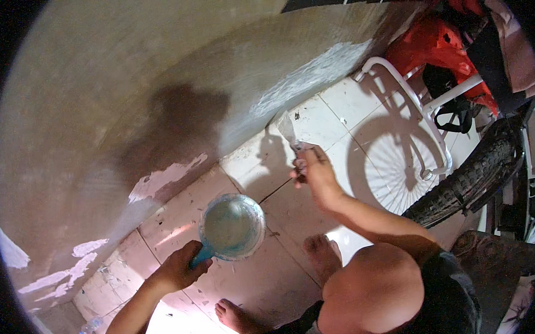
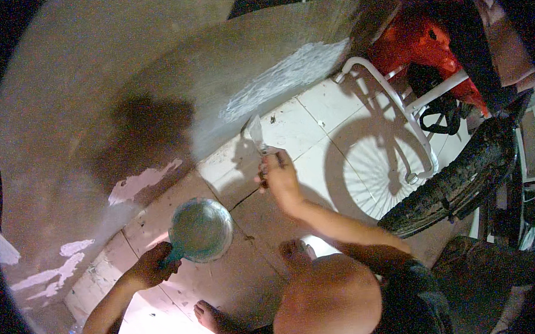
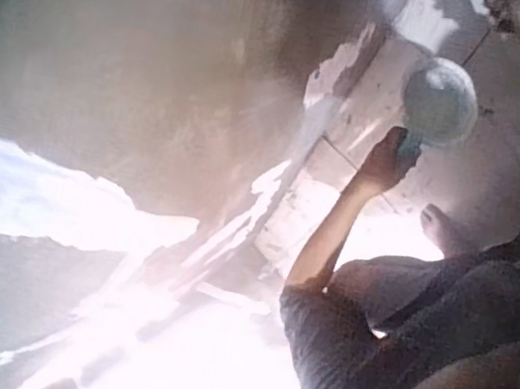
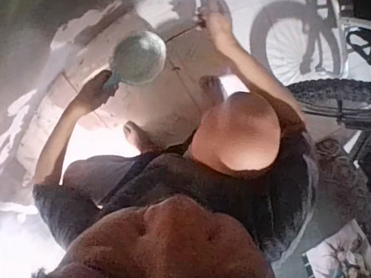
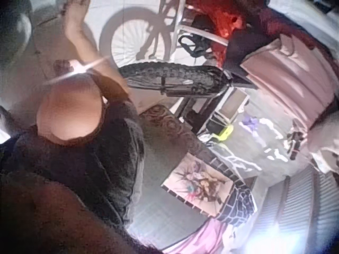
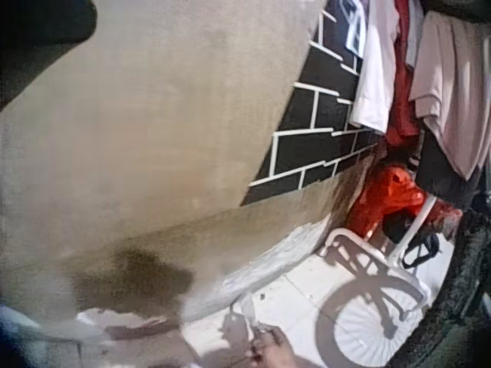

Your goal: The person applies white compound from a container onto a wall using a scraper tool.

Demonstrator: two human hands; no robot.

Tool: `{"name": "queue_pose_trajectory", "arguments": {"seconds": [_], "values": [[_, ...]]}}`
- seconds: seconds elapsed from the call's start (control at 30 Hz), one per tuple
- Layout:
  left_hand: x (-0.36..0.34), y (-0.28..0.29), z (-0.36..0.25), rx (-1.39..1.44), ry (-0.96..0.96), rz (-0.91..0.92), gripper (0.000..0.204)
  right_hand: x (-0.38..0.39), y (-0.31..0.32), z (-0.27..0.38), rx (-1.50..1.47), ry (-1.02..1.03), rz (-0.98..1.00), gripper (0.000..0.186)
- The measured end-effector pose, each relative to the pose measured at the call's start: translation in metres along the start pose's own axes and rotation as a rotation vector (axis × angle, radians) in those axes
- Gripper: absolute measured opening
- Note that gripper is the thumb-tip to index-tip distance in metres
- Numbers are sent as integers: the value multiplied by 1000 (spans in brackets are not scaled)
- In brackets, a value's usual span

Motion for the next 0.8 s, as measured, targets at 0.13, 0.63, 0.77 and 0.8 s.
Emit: {"name": "queue_pose_trajectory", "arguments": {"seconds": [0.13,0.63,0.77,0.8], "values": [[0,-4,11,20,-135,16,43,21,26,53,409,111,-1,27],[26,-19,54,28,-159,-47,49,-30,-42,82,756,62,100,14],[30,-17,63,95,-98,-36,49,-37,-58,84,555,37,107,13],[30,-17,64,99,-125,-46,49,-35,-62,87,517,37,110,14]]}}
Point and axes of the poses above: each hand's wrist, its own x-axis away from the middle knuckle, its own y-axis out of the back of the hand, z = x × y, the point moved 8 cm from there along -x, towards the middle knuckle, and after that the axes turned 12 degrees about -z, right-handed, at the moved point
